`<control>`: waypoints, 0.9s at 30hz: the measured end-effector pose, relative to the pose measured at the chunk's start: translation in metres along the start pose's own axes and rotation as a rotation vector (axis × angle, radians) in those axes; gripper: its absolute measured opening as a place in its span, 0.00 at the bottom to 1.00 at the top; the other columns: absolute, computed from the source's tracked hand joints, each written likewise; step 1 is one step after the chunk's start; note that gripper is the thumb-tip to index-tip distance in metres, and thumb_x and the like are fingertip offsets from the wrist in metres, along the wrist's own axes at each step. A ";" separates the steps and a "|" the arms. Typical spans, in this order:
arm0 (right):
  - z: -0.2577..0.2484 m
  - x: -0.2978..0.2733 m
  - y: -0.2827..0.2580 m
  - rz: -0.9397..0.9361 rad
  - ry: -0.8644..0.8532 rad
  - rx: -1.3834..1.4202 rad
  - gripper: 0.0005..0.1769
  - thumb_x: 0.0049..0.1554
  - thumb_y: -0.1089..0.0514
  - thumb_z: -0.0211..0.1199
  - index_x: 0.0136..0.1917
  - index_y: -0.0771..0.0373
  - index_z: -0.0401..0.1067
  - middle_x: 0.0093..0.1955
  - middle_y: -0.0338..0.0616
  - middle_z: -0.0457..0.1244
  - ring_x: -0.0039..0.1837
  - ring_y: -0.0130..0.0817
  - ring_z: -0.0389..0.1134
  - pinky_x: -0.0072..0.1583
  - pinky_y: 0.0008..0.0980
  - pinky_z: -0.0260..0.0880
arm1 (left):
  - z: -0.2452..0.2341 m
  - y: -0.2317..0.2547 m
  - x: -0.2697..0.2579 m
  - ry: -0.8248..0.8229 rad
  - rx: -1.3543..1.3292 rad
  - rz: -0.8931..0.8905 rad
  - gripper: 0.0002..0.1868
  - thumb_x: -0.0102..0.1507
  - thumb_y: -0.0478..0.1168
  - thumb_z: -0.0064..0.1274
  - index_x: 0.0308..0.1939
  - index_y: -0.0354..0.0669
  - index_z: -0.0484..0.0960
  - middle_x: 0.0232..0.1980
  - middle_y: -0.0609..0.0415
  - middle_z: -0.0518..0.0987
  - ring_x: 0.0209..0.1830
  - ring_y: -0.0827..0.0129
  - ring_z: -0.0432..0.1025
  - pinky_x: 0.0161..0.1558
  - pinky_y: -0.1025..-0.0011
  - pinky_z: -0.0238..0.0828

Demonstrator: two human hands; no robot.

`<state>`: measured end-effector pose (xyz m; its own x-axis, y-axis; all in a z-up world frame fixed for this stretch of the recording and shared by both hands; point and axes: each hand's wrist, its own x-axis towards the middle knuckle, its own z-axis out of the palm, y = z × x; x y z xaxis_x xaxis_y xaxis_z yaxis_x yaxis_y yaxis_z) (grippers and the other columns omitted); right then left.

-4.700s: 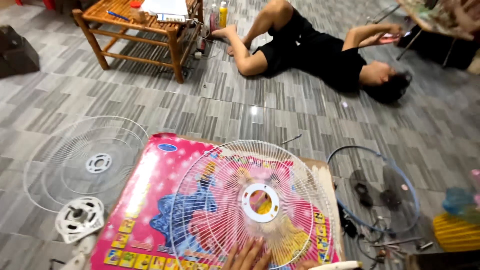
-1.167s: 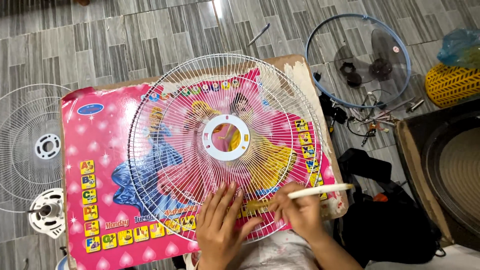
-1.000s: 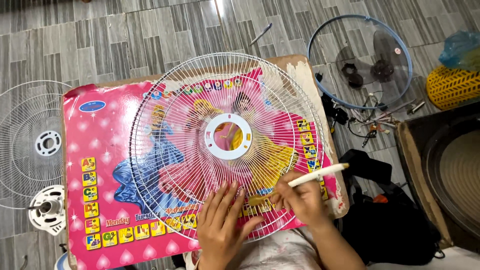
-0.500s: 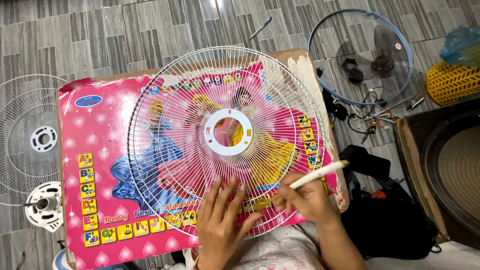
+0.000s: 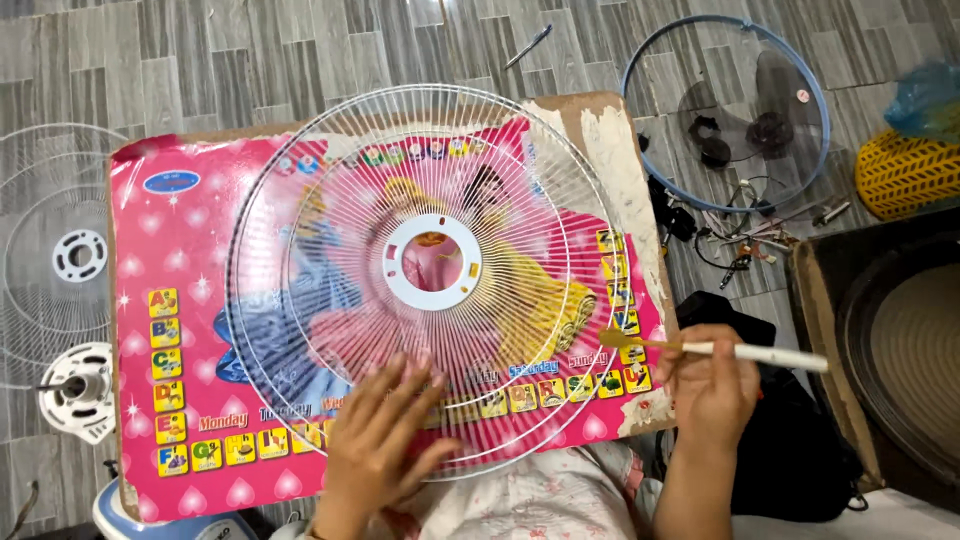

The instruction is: Cleaning the individual wires of a fan grill using a small brush

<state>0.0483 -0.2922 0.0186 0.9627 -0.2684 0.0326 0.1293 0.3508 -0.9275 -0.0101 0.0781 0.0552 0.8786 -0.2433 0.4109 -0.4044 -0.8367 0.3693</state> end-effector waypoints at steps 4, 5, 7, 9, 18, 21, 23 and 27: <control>0.004 -0.006 0.004 -0.026 -0.090 -0.078 0.13 0.65 0.52 0.62 0.50 0.66 0.73 0.44 0.45 0.65 0.34 0.26 0.65 0.33 0.18 0.61 | -0.013 0.001 0.005 -0.003 -0.081 -0.061 0.30 0.57 0.54 0.64 0.61 0.50 0.81 0.69 0.56 0.76 0.74 0.60 0.66 0.73 0.56 0.59; 0.013 -0.009 0.005 -0.026 -0.094 -0.078 0.13 0.65 0.52 0.62 0.50 0.66 0.73 0.44 0.45 0.65 0.34 0.26 0.65 0.33 0.18 0.61 | -0.006 0.008 0.003 0.000 -0.079 -0.064 0.30 0.57 0.54 0.64 0.61 0.50 0.81 0.69 0.56 0.76 0.74 0.60 0.66 0.73 0.56 0.59; 0.029 -0.016 0.007 0.079 -0.039 -0.133 0.20 0.56 0.60 0.67 0.59 0.63 0.64 0.37 0.43 0.67 0.26 0.25 0.66 0.24 0.16 0.59 | 0.009 0.020 -0.001 0.065 -0.005 -0.149 0.38 0.58 0.66 0.58 0.67 0.58 0.74 0.76 0.52 0.68 0.79 0.57 0.57 0.80 0.52 0.44; 0.040 -0.028 0.016 0.102 -0.103 -0.144 0.13 0.58 0.61 0.65 0.54 0.66 0.67 0.36 0.49 0.68 0.27 0.30 0.68 0.25 0.20 0.64 | 0.013 0.039 0.007 0.065 -0.032 -0.178 0.40 0.58 0.69 0.56 0.68 0.56 0.74 0.77 0.52 0.65 0.80 0.56 0.54 0.81 0.50 0.41; 0.056 -0.026 0.023 0.026 -0.216 -0.019 0.08 0.67 0.59 0.56 0.49 0.66 0.72 0.31 0.44 0.67 0.25 0.26 0.67 0.23 0.18 0.63 | 0.030 0.056 0.019 0.047 0.072 -0.237 0.51 0.56 0.74 0.57 0.73 0.47 0.69 0.78 0.45 0.63 0.81 0.49 0.54 0.78 0.49 0.46; 0.062 -0.024 0.017 0.025 -0.161 -0.028 0.09 0.67 0.60 0.55 0.49 0.66 0.71 0.31 0.43 0.66 0.26 0.26 0.66 0.24 0.19 0.61 | 0.027 0.055 0.020 0.025 0.111 -0.241 0.57 0.55 0.79 0.52 0.75 0.45 0.65 0.80 0.40 0.60 0.82 0.47 0.51 0.79 0.47 0.42; 0.063 -0.024 0.018 0.007 0.001 -0.069 0.08 0.67 0.58 0.56 0.49 0.65 0.70 0.30 0.41 0.65 0.26 0.25 0.64 0.26 0.18 0.59 | 0.026 0.056 0.021 0.013 0.120 -0.240 0.58 0.55 0.81 0.50 0.76 0.44 0.64 0.80 0.40 0.59 0.82 0.47 0.49 0.79 0.45 0.38; 0.059 -0.033 0.028 0.008 -0.220 0.026 0.05 0.66 0.63 0.56 0.49 0.66 0.72 0.34 0.46 0.68 0.27 0.26 0.69 0.24 0.18 0.69 | 0.025 0.058 0.022 -0.001 0.123 -0.248 0.59 0.55 0.80 0.52 0.76 0.41 0.63 0.81 0.41 0.58 0.83 0.47 0.48 0.78 0.42 0.36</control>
<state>0.0339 -0.2203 0.0136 0.9921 -0.0646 0.1079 0.1243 0.3759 -0.9183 -0.0078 0.0120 0.0650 0.9471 -0.0240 0.3200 -0.1431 -0.9241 0.3543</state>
